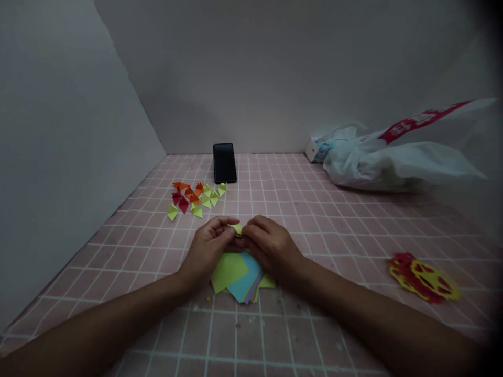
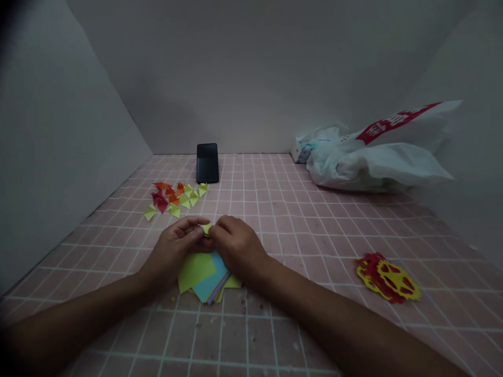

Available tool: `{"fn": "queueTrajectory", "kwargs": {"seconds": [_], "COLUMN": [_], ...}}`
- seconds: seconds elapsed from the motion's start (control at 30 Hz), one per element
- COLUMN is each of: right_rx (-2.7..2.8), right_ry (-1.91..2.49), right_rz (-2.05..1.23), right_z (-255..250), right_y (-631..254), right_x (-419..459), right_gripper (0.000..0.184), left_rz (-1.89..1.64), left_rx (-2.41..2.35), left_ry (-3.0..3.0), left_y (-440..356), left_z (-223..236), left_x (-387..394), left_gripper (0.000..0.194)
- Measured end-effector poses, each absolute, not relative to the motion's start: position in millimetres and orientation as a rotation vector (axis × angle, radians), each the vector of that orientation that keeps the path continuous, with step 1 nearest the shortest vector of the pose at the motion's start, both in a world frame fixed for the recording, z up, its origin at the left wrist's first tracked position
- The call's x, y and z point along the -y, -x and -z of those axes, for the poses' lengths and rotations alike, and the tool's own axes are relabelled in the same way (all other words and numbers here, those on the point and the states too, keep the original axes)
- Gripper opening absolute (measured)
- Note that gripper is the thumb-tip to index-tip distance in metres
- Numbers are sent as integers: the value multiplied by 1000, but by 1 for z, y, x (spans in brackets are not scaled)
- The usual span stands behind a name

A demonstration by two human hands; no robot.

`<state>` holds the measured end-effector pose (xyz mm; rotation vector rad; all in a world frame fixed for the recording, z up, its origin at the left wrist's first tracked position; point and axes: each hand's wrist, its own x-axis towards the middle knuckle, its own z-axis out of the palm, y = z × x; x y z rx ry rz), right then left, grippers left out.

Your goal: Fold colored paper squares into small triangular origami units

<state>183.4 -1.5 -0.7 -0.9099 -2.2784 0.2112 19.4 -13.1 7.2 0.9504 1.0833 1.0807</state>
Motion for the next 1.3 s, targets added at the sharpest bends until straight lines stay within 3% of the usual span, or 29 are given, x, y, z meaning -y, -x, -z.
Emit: {"fn": "queueTrajectory", "kwargs": {"seconds": [0.17, 0.37, 0.57, 0.8, 0.97, 1.3], "right_rx": [2279, 2227, 2174, 2061, 2008, 1723], "right_ry": [874, 792, 751, 837, 861, 1003], "right_rz": [-19, -157, -196, -433, -508, -974], "right_z": [6, 1, 2, 1, 0, -1], "right_y": [-184, -186, -186, -188, -188, -185], "right_x": [-1, -1, -2, -4, -5, -6], "right_gripper": [20, 12, 12, 12, 11, 4], "left_rz": [-1075, -1078, -1022, -978, -1120, -1188], "left_rx": [-1059, -1104, -1032, -1158, -1214, -1244], "left_ry": [-945, -896, -862, -1397, -1992, -2029], "left_y": [-19, -17, -14, -11, -7, -5], "left_z": [-8, -7, -2, -5, -5, -3], "left_x": [13, 10, 7, 6, 2, 4], "left_gripper": [33, 35, 24, 24, 10, 5]}}
